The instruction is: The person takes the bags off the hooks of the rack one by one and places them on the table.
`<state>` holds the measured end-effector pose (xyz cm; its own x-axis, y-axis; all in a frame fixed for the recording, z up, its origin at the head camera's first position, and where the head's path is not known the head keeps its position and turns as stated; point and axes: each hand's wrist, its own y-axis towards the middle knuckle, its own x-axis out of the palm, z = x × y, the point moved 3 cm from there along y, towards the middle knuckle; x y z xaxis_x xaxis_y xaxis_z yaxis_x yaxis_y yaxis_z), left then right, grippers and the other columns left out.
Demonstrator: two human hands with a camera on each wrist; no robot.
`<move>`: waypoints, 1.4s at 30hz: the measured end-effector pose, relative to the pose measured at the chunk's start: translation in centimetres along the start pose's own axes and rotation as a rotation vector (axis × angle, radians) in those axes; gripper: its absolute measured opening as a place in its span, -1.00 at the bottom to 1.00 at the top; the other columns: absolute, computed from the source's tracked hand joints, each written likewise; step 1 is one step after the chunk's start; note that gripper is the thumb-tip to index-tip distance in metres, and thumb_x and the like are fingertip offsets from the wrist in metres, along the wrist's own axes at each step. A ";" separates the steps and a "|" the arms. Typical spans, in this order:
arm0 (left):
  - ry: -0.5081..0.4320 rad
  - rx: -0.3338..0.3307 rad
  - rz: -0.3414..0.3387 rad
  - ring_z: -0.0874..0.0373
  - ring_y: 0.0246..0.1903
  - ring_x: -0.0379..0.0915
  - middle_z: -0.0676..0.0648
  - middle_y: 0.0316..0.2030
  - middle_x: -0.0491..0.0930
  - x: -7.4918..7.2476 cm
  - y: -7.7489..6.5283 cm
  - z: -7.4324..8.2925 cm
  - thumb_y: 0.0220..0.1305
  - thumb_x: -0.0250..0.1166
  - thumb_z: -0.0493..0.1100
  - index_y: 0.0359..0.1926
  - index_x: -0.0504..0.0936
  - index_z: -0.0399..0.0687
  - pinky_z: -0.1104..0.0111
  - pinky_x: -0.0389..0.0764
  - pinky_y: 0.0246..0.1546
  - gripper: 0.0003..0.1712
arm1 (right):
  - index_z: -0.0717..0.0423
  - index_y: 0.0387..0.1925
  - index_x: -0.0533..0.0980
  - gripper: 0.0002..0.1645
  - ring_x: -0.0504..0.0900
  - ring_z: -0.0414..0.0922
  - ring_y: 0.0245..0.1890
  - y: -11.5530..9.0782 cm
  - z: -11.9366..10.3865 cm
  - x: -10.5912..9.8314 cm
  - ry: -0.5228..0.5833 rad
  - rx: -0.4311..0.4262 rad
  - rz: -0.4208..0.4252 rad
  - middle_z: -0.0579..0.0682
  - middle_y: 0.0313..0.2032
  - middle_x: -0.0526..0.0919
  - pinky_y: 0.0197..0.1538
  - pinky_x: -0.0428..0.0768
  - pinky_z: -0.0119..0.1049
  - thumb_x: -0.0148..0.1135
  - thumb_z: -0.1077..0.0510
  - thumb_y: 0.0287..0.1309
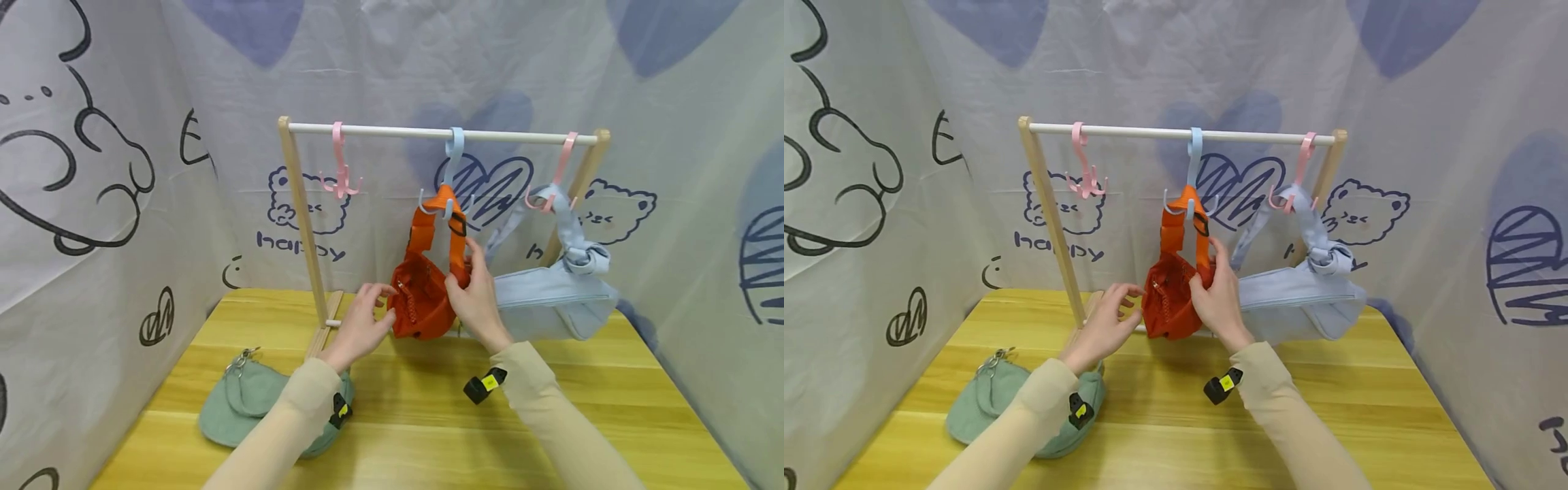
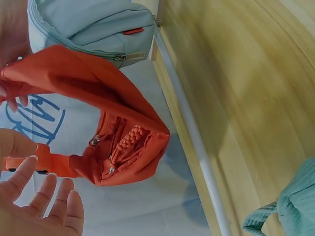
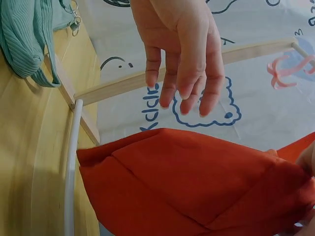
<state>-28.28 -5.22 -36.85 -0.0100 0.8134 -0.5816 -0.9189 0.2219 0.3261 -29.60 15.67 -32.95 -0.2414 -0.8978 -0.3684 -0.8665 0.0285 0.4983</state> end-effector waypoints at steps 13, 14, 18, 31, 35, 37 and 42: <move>-0.065 0.095 0.092 -0.13 -0.03 0.48 -0.26 0.07 0.45 -2.3 1.8 2.1 0.34 0.15 -0.31 0.13 0.51 -0.22 0.09 0.56 0.00 -0.65 | 0.11 0.29 0.38 -0.37 0.61 0.04 -0.12 -0.3 -0.6 -0.4 0.225 -0.043 -0.003 0.31 -0.13 0.65 -0.03 0.55 -0.37 -0.10 0.50 0.22; -0.071 0.105 0.113 -0.13 -0.05 0.49 -0.27 0.06 0.45 -2.7 2.1 2.4 0.33 0.15 -0.32 0.11 0.51 -0.22 0.10 0.56 -0.01 -0.66 | 0.13 0.28 0.38 -0.38 0.63 0.01 -0.15 -0.2 -0.7 -0.4 0.246 -0.043 -0.008 0.32 -0.14 0.64 -0.04 0.58 -0.38 -0.10 0.51 0.22; -0.081 0.148 0.189 -0.09 -0.07 0.50 -0.26 0.01 0.48 -4.2 3.2 4.0 0.31 0.15 -0.33 0.08 0.49 -0.22 0.14 0.55 -0.02 -0.68 | 0.23 0.27 0.37 -0.38 0.69 -0.15 -0.22 0.0 -0.7 -0.6 0.323 -0.064 -0.031 0.39 -0.17 0.62 -0.04 0.66 -0.37 -0.14 0.54 0.19; -0.181 0.030 0.113 -0.06 0.26 0.44 -0.17 0.29 0.45 -6.0 7.0 7.7 0.56 -0.08 0.10 0.38 0.33 -0.02 0.06 0.44 0.34 -0.47 | 0.34 0.28 0.30 -0.36 0.76 -0.12 -0.30 0.2 -1.0 -0.9 0.567 -0.052 -0.170 0.06 -0.25 0.68 -0.04 0.73 -0.27 -0.22 0.55 0.12; -0.162 -0.045 0.083 -0.07 0.28 0.39 -0.15 0.26 0.47 -5.9 7.9 8.3 0.56 -0.20 0.27 0.33 0.37 -0.04 0.03 0.39 0.36 -0.36 | 0.33 0.27 0.30 -0.34 0.77 -0.14 -0.31 0.4 -1.1 -1.0 0.608 -0.051 -0.205 -0.01 -0.26 0.69 -0.05 0.73 -0.28 -0.25 0.55 0.09; -0.160 -0.085 0.062 -0.08 0.24 0.39 -0.15 0.20 0.51 -5.9 8.2 8.5 0.54 -0.25 0.35 0.27 0.43 -0.07 0.03 0.37 0.35 -0.29 | 0.31 0.28 0.29 -0.33 0.78 -0.15 -0.31 0.5 -1.0 -1.0 0.628 -0.043 -0.226 -0.02 -0.25 0.68 -0.05 0.73 -0.28 -0.26 0.55 0.09; -0.221 -0.179 -0.067 -0.06 0.09 0.54 -0.18 -0.01 0.68 -5.5 8.9 8.6 0.46 -0.35 0.50 0.04 0.60 -0.08 0.09 0.45 0.27 -0.10 | 0.36 0.31 0.24 -0.31 0.76 -0.17 -0.30 0.7 -0.9 -1.1 0.636 -0.030 -0.257 -0.06 -0.27 0.69 -0.06 0.73 -0.30 -0.27 0.55 0.08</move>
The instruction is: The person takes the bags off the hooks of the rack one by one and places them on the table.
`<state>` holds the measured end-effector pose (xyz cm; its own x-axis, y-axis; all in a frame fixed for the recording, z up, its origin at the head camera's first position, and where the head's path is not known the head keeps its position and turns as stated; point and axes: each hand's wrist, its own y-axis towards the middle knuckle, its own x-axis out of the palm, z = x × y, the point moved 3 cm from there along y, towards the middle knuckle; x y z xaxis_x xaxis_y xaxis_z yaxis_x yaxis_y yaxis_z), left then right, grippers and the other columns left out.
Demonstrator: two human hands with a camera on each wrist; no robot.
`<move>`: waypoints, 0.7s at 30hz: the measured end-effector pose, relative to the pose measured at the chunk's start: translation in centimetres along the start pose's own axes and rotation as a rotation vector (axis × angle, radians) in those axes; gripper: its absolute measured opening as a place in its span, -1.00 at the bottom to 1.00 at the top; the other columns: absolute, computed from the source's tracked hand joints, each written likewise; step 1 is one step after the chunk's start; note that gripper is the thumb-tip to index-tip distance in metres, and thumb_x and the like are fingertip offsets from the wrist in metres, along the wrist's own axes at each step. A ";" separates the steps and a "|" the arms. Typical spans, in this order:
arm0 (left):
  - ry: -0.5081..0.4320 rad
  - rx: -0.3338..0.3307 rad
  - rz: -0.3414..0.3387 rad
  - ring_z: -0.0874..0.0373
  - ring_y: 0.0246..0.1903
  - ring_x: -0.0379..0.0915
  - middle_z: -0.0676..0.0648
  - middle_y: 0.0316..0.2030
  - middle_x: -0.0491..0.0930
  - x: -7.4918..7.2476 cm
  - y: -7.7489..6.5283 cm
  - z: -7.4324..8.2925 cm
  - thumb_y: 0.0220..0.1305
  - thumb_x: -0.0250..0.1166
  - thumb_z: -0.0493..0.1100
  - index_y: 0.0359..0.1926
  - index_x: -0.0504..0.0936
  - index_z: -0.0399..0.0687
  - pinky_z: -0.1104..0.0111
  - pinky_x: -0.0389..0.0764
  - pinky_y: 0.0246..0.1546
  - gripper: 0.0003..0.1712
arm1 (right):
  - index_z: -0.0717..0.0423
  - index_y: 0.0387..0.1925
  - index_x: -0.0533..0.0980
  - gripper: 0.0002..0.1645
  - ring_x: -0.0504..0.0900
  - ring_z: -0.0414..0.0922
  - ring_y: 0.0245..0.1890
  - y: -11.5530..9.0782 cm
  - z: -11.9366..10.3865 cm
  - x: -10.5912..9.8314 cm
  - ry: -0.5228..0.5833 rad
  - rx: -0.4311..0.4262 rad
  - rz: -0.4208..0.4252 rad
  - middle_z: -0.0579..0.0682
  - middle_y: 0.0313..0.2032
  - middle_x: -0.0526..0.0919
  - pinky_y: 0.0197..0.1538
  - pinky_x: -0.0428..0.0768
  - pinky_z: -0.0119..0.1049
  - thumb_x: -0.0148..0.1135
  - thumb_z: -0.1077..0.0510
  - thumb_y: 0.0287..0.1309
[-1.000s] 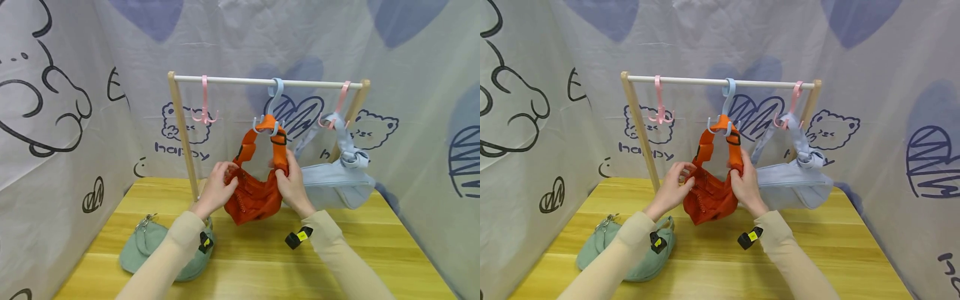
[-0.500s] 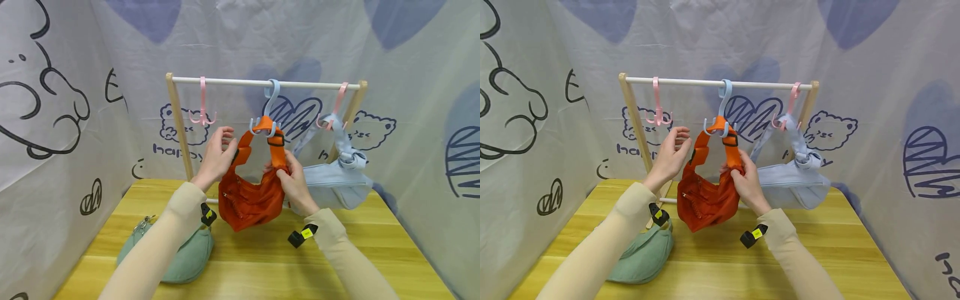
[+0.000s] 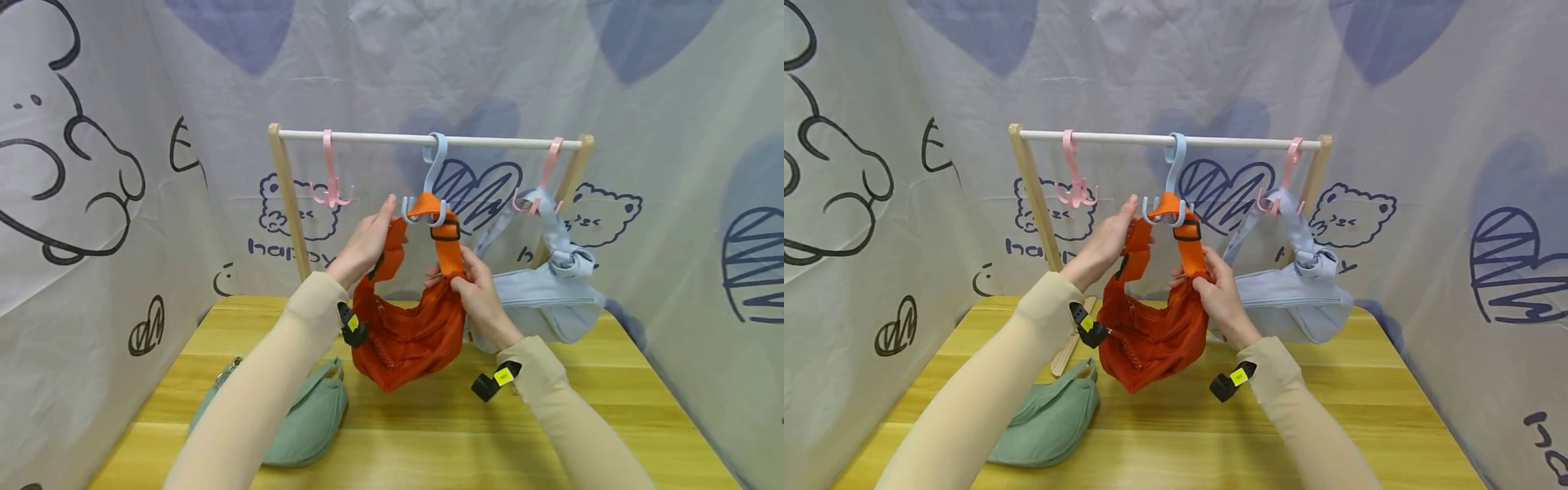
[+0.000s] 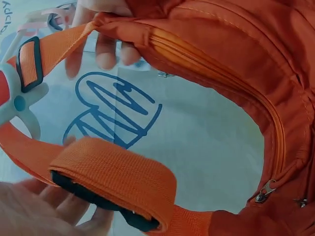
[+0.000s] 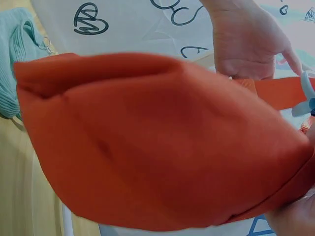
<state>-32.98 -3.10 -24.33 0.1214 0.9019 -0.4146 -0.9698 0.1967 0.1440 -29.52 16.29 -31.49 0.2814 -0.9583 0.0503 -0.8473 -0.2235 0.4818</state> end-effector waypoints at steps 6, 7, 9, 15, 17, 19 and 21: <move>-0.097 -0.054 -0.112 -0.02 -0.18 0.67 -0.15 -0.22 0.71 0.7 0.6 0.3 0.42 -0.35 0.56 -0.10 0.68 -0.17 0.22 0.61 0.05 0.00 | 0.45 0.26 0.30 -0.36 0.72 -0.15 -0.28 0.2 -0.2 -0.2 -0.096 -0.003 0.026 -0.05 -0.30 0.71 -0.05 0.70 -0.33 -0.24 0.55 0.07; -0.105 -0.060 -0.118 0.02 -0.23 0.67 -0.13 -0.26 0.71 0.8 0.7 0.4 0.41 -0.33 0.56 -0.10 0.68 -0.18 0.24 0.63 0.01 0.00 | 0.45 0.25 0.31 -0.36 0.72 -0.15 -0.27 0.3 -0.2 -0.3 -0.118 -0.004 0.031 0.00 -0.29 0.71 -0.05 0.69 -0.34 -0.23 0.56 0.07; -0.115 -0.063 -0.128 0.09 -0.32 0.63 -0.09 -0.33 0.68 0.9 0.8 0.4 0.42 -0.33 0.55 -0.12 0.68 -0.21 0.29 0.63 -0.05 0.00 | 0.44 0.23 0.34 -0.36 0.71 -0.16 -0.26 0.4 -0.3 -0.3 -0.171 -0.007 0.041 0.17 -0.26 0.70 -0.05 0.67 -0.36 -0.21 0.56 0.06; -0.168 -0.079 -0.158 0.16 -0.44 0.48 -0.07 -0.39 0.54 1.0 0.8 0.5 0.40 -0.32 0.56 -0.08 0.61 -0.18 0.37 0.60 -0.22 -0.03 | 0.42 0.18 0.39 -0.44 0.67 -0.18 -0.25 0.9 -0.7 -0.3 -0.333 0.002 0.040 0.48 -0.18 0.62 -0.03 0.65 -0.32 -0.14 0.54 0.10; -0.182 -0.083 -0.164 0.16 -0.47 0.44 -0.07 -0.42 0.50 1.0 0.8 0.5 0.39 -0.31 0.58 -0.08 0.59 -0.15 0.39 0.56 -0.27 -0.05 | 0.41 0.16 0.39 -0.48 0.67 -0.17 -0.26 1.1 -1.0 -0.3 -0.373 -0.008 0.029 0.46 -0.20 0.63 -0.02 0.65 -0.27 -0.12 0.52 0.13; -0.184 -0.081 -0.167 0.17 -0.50 0.41 -0.05 -0.46 0.47 1.0 0.8 0.5 0.38 -0.30 0.58 -0.11 0.58 -0.15 0.39 0.52 -0.29 -0.05 | 0.43 0.14 0.39 -0.51 0.66 -0.19 -0.28 1.4 -1.4 -0.3 -0.389 -0.032 0.018 0.46 -0.22 0.64 -0.02 0.66 -0.24 -0.11 0.50 0.14; -0.183 -0.079 -0.171 0.17 -0.52 0.40 -0.02 -0.51 0.45 1.0 0.8 0.6 0.38 -0.29 0.59 -0.17 0.58 -0.16 0.38 0.49 -0.28 -0.05 | 0.43 0.13 0.38 -0.53 0.66 -0.24 -0.32 1.8 -2.0 -0.3 -0.389 -0.055 0.013 0.47 -0.24 0.63 -0.06 0.67 -0.26 -0.12 0.46 0.16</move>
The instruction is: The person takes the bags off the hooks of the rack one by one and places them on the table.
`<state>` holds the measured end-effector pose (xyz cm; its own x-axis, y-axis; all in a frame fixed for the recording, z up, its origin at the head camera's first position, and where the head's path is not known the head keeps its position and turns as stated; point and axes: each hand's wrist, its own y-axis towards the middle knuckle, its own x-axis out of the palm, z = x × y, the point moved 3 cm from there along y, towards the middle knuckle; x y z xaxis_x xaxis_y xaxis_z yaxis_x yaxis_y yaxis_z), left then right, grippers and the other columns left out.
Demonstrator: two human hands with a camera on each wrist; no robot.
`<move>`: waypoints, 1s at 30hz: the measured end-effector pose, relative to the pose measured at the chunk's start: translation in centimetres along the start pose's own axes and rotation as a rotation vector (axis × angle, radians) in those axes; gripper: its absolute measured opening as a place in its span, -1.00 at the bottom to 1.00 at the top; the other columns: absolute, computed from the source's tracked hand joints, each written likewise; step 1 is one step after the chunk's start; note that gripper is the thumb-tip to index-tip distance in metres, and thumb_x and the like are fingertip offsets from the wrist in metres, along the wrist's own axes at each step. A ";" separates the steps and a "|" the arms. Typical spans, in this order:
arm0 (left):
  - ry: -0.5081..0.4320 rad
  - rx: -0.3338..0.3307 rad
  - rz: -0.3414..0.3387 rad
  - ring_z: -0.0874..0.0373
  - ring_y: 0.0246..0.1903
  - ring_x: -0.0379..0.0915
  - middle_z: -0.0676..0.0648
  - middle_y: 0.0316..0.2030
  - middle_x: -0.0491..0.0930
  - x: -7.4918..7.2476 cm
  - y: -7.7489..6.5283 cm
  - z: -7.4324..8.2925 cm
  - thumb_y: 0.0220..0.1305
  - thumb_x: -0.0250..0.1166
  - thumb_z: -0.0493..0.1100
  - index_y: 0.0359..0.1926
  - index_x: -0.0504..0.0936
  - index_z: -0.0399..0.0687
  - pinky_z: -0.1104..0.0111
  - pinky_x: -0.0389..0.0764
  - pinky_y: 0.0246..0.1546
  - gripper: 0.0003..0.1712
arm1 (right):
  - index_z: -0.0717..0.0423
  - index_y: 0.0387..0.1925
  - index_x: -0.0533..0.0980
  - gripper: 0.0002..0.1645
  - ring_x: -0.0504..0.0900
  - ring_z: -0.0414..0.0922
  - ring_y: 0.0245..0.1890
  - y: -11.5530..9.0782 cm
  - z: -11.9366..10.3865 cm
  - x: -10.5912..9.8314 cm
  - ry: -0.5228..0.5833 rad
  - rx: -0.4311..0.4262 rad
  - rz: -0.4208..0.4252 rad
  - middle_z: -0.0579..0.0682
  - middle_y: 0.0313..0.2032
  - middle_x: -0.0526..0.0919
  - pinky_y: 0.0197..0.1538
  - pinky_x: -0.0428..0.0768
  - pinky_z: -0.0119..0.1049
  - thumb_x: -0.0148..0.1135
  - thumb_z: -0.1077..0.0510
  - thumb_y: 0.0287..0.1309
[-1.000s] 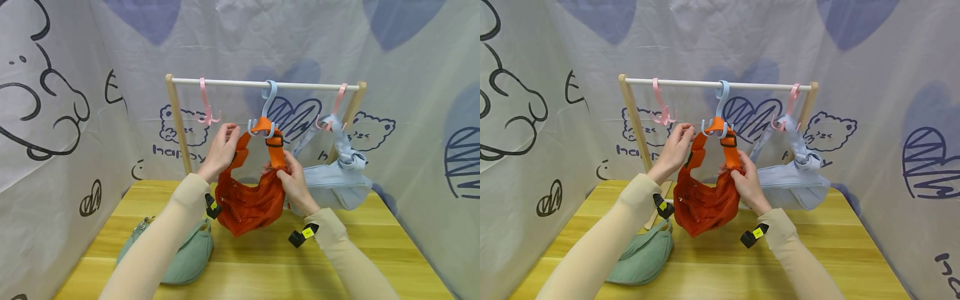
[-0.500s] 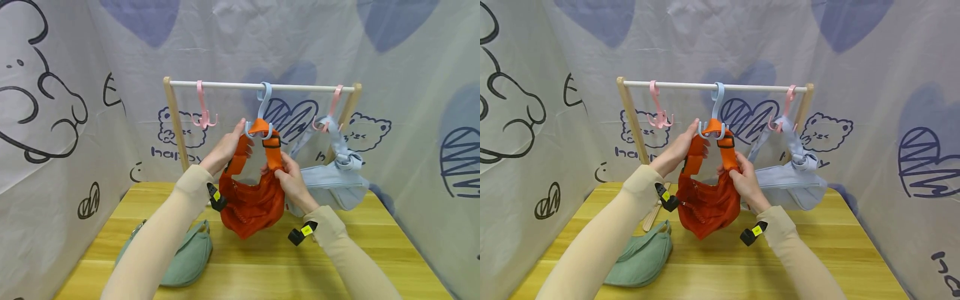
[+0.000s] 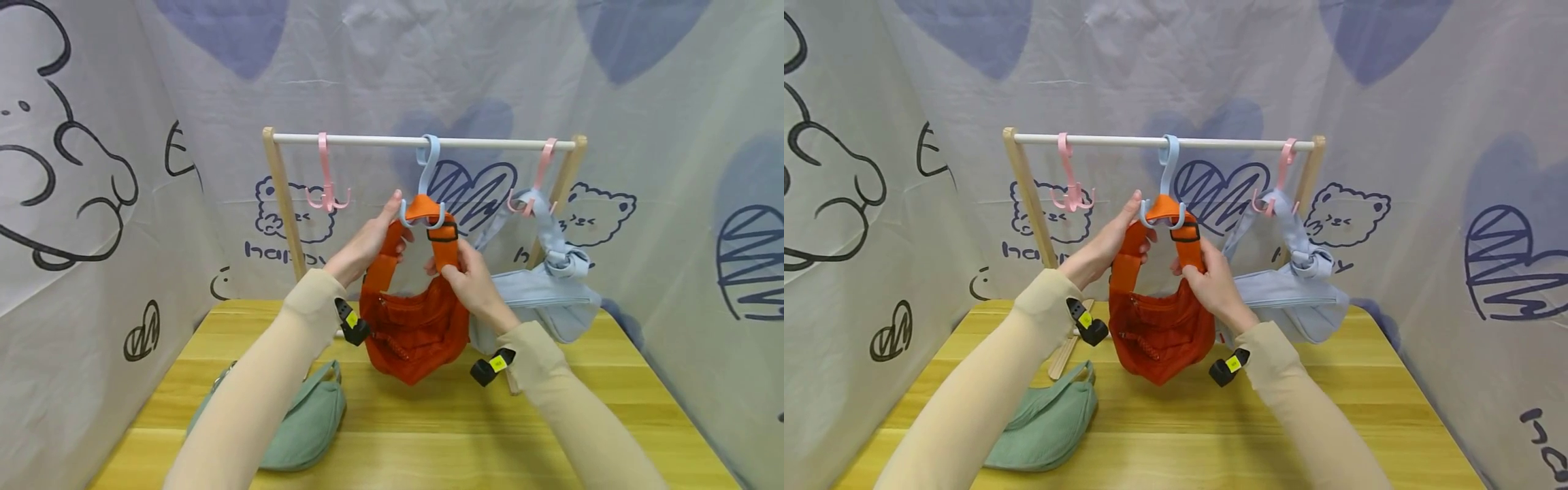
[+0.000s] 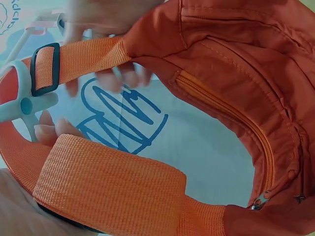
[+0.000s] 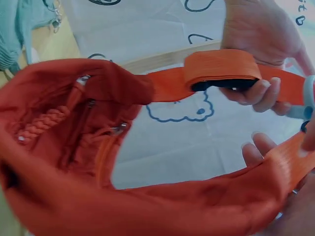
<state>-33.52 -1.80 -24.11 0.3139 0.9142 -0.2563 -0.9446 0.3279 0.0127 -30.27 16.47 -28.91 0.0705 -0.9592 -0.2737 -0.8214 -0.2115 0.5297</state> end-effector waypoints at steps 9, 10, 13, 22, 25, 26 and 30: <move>0.041 0.026 0.017 0.15 -0.57 0.40 -0.06 -0.49 0.42 -0.4 -0.1 0.2 0.39 -0.20 0.56 -0.13 0.58 -0.23 0.30 0.48 -0.12 -0.07 | 0.27 -0.02 0.43 -0.71 0.61 -0.23 -0.54 2.5 -2.0 0.2 0.106 0.076 0.069 0.02 -0.47 0.64 -0.36 0.66 -0.40 0.03 0.08 0.49; 0.049 0.026 0.019 0.15 -0.57 0.40 -0.05 -0.52 0.41 -0.4 -0.1 0.3 0.38 -0.17 0.56 -0.15 0.58 -0.23 0.30 0.47 -0.10 -0.08 | 0.23 -0.09 0.44 -0.72 0.58 -0.24 -0.57 2.7 -1.9 0.3 0.113 0.098 0.085 -0.05 -0.52 0.61 -0.39 0.64 -0.40 0.04 0.05 0.50; 0.057 0.028 0.026 0.16 -0.60 0.39 0.00 -0.59 0.36 -0.5 -0.1 0.6 0.37 -0.09 0.53 -0.22 0.58 -0.20 0.32 0.48 -0.10 -0.15 | 0.14 -0.27 0.43 -0.73 0.50 -0.25 -0.63 3.2 -1.8 0.4 0.141 0.139 0.136 -0.14 -0.60 0.54 -0.47 0.57 -0.42 0.08 0.02 0.49; 0.024 0.025 0.054 0.20 -0.60 0.30 0.10 -0.69 0.14 -1.4 0.0 1.5 0.33 0.19 0.38 -0.41 0.56 -0.08 0.40 0.44 -0.33 -0.39 | 0.09 -0.37 0.43 -0.67 0.40 -0.26 -0.70 3.5 -1.3 0.4 0.210 0.164 0.232 -0.15 -0.68 0.47 -0.58 0.43 -0.47 0.03 -0.01 0.52; 0.028 0.019 0.067 0.20 -0.57 0.30 0.11 -0.67 0.13 -1.8 -0.1 1.8 0.28 0.26 0.37 -0.46 0.53 -0.04 0.37 0.39 -0.28 -0.43 | 0.09 -0.37 0.43 -0.67 0.39 -0.27 -0.70 3.5 -1.3 0.4 0.220 0.164 0.245 -0.18 -0.68 0.47 -0.59 0.41 -0.48 0.03 -0.01 0.51; 0.033 0.021 0.074 0.19 -0.56 0.31 0.10 -0.65 0.18 -1.9 -0.1 2.0 0.27 0.29 0.36 -0.45 0.53 -0.04 0.35 0.37 -0.27 -0.43 | 0.09 -0.37 0.42 -0.69 0.39 -0.28 -0.70 3.5 -1.3 0.4 0.219 0.161 0.247 -0.19 -0.68 0.47 -0.58 0.40 -0.48 0.05 0.01 0.51; 0.057 0.043 0.110 0.19 -0.53 0.34 0.05 -0.49 0.41 -2.5 -0.2 2.6 0.23 0.37 0.30 -0.36 0.60 -0.08 0.32 0.34 -0.25 -0.49 | 0.11 -0.36 0.42 -0.77 0.38 -0.29 -0.68 3.5 -1.4 0.5 0.219 0.128 0.246 -0.20 -0.68 0.46 -0.58 0.38 -0.48 0.10 0.13 0.47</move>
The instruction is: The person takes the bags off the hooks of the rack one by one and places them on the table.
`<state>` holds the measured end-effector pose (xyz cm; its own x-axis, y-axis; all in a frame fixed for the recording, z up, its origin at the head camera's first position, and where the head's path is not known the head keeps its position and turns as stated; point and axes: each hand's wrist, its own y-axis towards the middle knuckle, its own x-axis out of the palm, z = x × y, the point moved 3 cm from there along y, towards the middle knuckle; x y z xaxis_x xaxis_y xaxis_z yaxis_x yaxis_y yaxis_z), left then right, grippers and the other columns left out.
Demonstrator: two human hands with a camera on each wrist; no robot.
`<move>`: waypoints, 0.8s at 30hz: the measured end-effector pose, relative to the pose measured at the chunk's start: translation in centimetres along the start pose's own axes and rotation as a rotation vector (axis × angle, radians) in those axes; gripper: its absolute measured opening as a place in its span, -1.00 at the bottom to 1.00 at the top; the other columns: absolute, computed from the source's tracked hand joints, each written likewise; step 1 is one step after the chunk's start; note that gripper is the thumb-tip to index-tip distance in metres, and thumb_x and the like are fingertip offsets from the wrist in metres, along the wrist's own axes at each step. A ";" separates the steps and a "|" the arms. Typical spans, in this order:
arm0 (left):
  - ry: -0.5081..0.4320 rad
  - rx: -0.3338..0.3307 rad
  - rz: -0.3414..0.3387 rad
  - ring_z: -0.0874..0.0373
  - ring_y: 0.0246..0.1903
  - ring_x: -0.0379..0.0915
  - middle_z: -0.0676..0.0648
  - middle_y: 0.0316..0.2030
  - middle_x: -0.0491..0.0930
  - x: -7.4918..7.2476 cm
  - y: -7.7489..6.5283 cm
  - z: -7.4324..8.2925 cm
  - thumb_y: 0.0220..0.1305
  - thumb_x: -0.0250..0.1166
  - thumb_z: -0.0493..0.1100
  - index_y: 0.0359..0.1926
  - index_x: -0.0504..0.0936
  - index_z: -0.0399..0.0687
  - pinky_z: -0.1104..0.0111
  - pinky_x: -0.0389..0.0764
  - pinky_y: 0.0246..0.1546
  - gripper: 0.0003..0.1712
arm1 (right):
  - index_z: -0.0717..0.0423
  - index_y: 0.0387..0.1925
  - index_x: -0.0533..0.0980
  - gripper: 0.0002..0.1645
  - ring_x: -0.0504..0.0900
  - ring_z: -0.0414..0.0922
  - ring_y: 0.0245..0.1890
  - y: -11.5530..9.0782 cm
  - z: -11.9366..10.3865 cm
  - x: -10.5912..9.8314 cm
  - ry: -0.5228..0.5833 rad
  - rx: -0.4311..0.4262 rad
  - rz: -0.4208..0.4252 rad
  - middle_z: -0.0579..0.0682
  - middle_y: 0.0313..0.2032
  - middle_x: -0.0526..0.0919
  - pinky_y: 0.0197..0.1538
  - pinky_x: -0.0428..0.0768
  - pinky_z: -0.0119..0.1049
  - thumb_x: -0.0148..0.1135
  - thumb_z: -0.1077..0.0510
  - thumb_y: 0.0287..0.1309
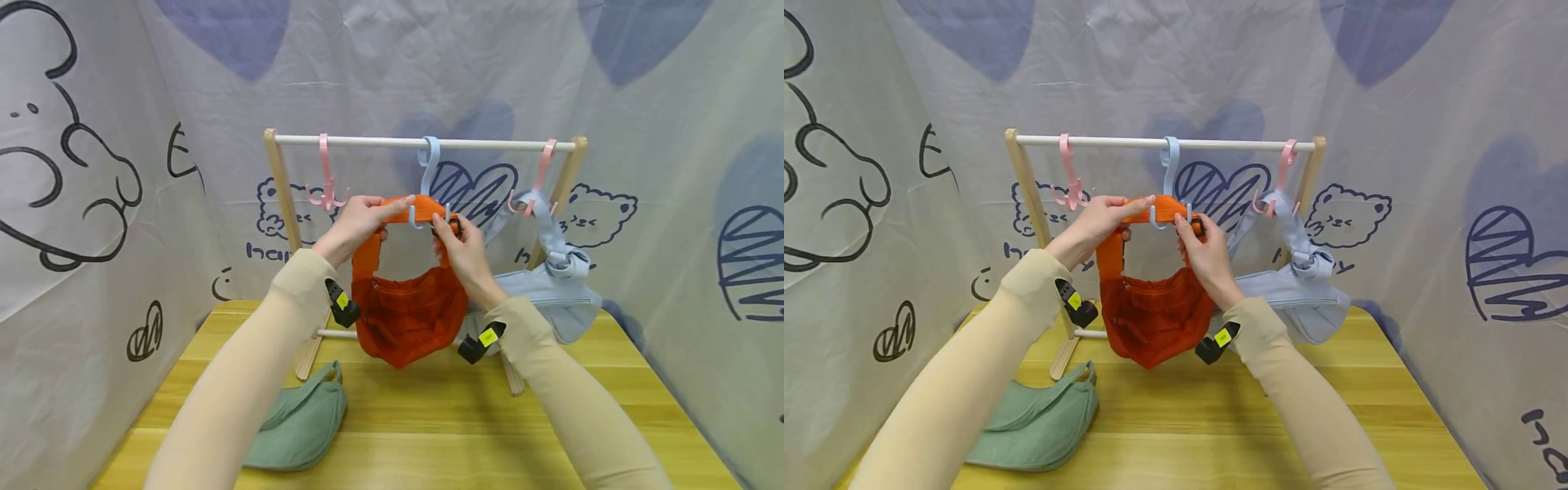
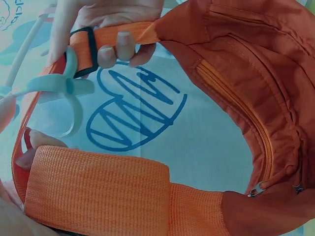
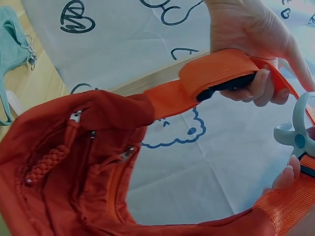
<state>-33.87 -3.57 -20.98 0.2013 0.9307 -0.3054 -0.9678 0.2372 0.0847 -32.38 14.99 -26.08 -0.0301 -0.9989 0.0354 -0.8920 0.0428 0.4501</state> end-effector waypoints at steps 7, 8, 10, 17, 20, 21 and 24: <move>0.123 0.081 0.090 0.13 -0.41 0.34 0.03 -0.46 0.45 -1.0 0.1 1.3 0.17 0.47 0.18 -0.32 0.63 -0.06 0.35 0.38 -0.31 -0.59 | 0.17 -0.28 0.42 -0.87 0.35 -0.27 -0.66 -0.1 -0.1 0.2 -0.033 -0.052 -0.024 -0.18 -0.64 0.43 -0.58 0.36 -0.44 0.13 0.22 0.44; 0.147 0.094 0.101 0.13 -0.39 0.34 0.03 -0.45 0.46 -1.1 0.1 1.6 0.16 0.48 0.16 -0.31 0.63 -0.06 0.35 0.37 -0.32 -0.60 | 0.19 -0.26 0.42 -0.89 0.36 -0.26 -0.65 -0.2 -0.1 0.2 -0.042 -0.055 -0.026 -0.16 -0.63 0.43 -0.57 0.36 -0.44 0.13 0.22 0.43; 0.189 0.117 0.120 0.12 -0.36 0.32 0.03 -0.40 0.48 -1.3 0.0 2.0 0.14 0.50 0.13 -0.28 0.64 -0.05 0.35 0.33 -0.34 -0.61 | 0.22 -0.21 0.42 -0.89 0.36 -0.25 -0.64 -0.2 -0.1 0.1 -0.060 -0.056 -0.031 -0.14 -0.61 0.42 -0.55 0.37 -0.43 0.13 0.23 0.43; 0.306 0.227 0.186 0.11 -0.39 0.38 -0.03 -0.32 0.55 -1.4 0.2 3.5 0.08 0.57 -0.02 -0.23 0.60 -0.07 0.39 0.38 -0.43 -0.63 | 0.22 -0.17 0.40 -0.88 0.36 -0.25 -0.61 -0.1 -0.2 0.3 -0.093 -0.055 -0.035 -0.04 -0.57 0.41 -0.51 0.38 -0.43 0.14 0.22 0.42; 0.335 0.249 0.203 0.10 -0.34 0.44 -0.05 -0.26 0.60 -1.3 0.2 4.0 0.07 0.58 -0.04 -0.21 0.59 -0.08 0.39 0.44 -0.41 -0.61 | 0.20 -0.15 0.40 -0.88 0.36 -0.22 -0.60 -0.1 -0.3 0.4 -0.103 -0.049 -0.037 -0.03 -0.55 0.41 -0.51 0.37 -0.44 0.14 0.21 0.42; 0.344 0.252 0.209 0.09 -0.33 0.46 -0.06 -0.24 0.61 -1.3 0.1 4.1 0.07 0.58 -0.03 -0.21 0.58 -0.07 0.38 0.46 -0.40 -0.61 | 0.20 -0.14 0.39 -0.87 0.36 -0.21 -0.60 -0.1 -0.4 0.4 -0.111 -0.047 -0.039 -0.04 -0.55 0.41 -0.51 0.37 -0.44 0.14 0.21 0.42; 0.363 0.255 0.224 0.09 -0.31 0.47 -0.06 -0.24 0.61 -1.3 0.0 4.4 0.07 0.57 -0.01 -0.20 0.58 -0.06 0.37 0.47 -0.39 -0.60 | 0.18 -0.11 0.41 -0.85 0.38 -0.19 -0.58 -0.2 -0.5 0.5 -0.150 -0.039 -0.038 -0.05 -0.53 0.42 -0.49 0.39 -0.44 0.15 0.18 0.41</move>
<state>-33.48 -3.51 -16.38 -0.1167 0.8201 -0.5602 -0.9043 0.1454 0.4013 -31.96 14.50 -25.71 -0.0663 -0.9912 -0.1143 -0.8758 0.0029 0.4827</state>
